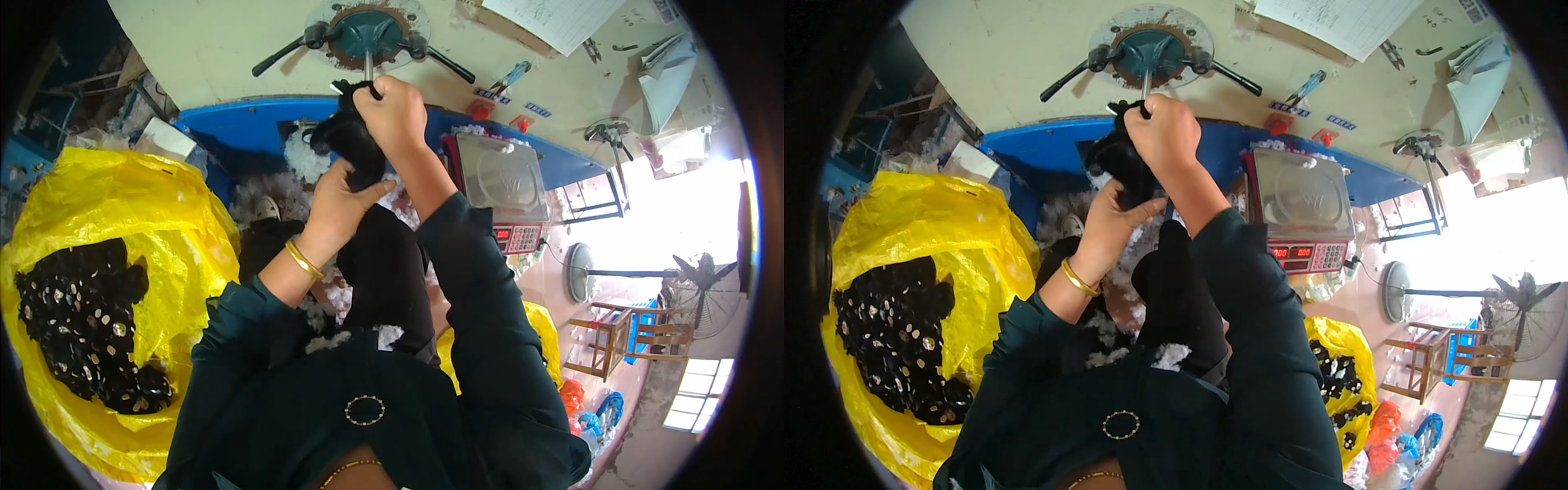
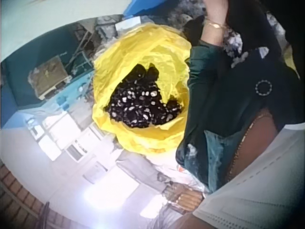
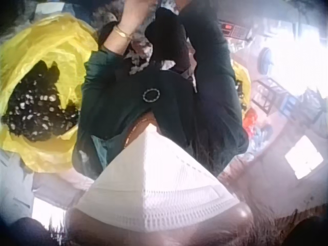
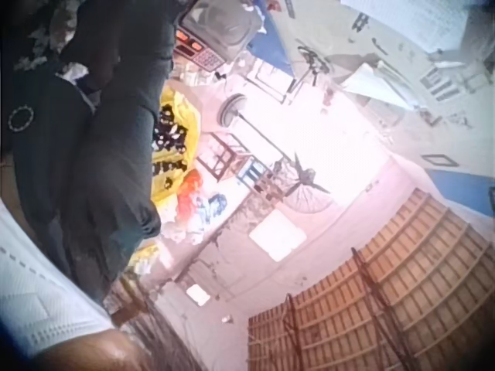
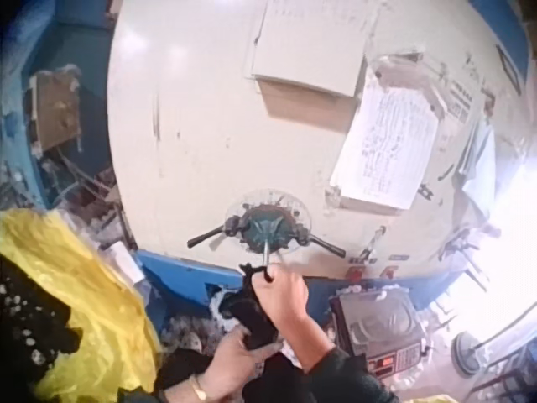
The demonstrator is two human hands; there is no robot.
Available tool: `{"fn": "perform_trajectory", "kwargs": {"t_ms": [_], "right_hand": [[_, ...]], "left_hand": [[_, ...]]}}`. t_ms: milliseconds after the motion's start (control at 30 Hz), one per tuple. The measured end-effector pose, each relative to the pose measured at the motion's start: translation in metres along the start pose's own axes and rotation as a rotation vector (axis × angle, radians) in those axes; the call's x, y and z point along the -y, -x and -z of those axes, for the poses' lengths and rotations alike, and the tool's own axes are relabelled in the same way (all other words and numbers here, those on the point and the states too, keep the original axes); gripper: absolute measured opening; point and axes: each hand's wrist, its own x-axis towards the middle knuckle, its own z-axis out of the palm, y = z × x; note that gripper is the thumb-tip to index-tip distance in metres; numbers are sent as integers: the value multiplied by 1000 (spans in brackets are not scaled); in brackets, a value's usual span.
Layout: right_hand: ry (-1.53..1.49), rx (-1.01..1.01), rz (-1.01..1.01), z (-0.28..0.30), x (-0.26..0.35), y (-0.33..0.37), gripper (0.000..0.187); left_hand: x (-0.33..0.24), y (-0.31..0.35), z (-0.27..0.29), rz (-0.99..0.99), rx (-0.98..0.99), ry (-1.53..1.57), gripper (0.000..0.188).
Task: The person repeatedly stuffs white cotton-like material into small black plush toys, then places each stuffed toy onto a digital scale. The person handles the toys one at a time, using both hands to pack the material inside.
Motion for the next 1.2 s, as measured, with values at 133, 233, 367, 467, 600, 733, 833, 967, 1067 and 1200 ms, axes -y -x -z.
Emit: {"fn": "perform_trajectory", "kwargs": {"t_ms": [133, 233, 367, 467, 600, 733, 833, 967, 1067, 1200], "right_hand": [[-18, 147, 4, 20, 0, 24, 30], [-40, 25, 77, 8, -10, 7, 35], [-134, -15, -3, -14, -9, -25, 35], [-205, -33, 48, -16, -20, -12, 33], [-296, 15, 158, 5, -11, 17, 36], [-478, 94, 161, 3, -39, 24, 33], [-683, 194, 151, -8, -54, 23, 32], [-726, 226, 151, -8, -64, 15, 12], [-461, -61, 336, -22, -54, -12, 26], [-524, -8, 294, -18, -52, -2, 28]], "left_hand": [[-7, 16, 6, -410, -126, -483, 23], [-38, -9, 17, -169, -137, -233, 23], [-34, -57, 19, -91, -122, -143, 32], [-29, -42, 17, -130, -115, 58, 30], [9, -8, 32, 222, 84, 691, 30], [-29, -3, 28, 432, 149, 1224, 30], [-2, -8, 21, 137, 161, 836, 25], [10, -24, 3, -164, -13, 336, 24], [21, -58, 11, -447, -65, -80, 25], [19, -52, 14, -437, -62, -219, 28]]}}
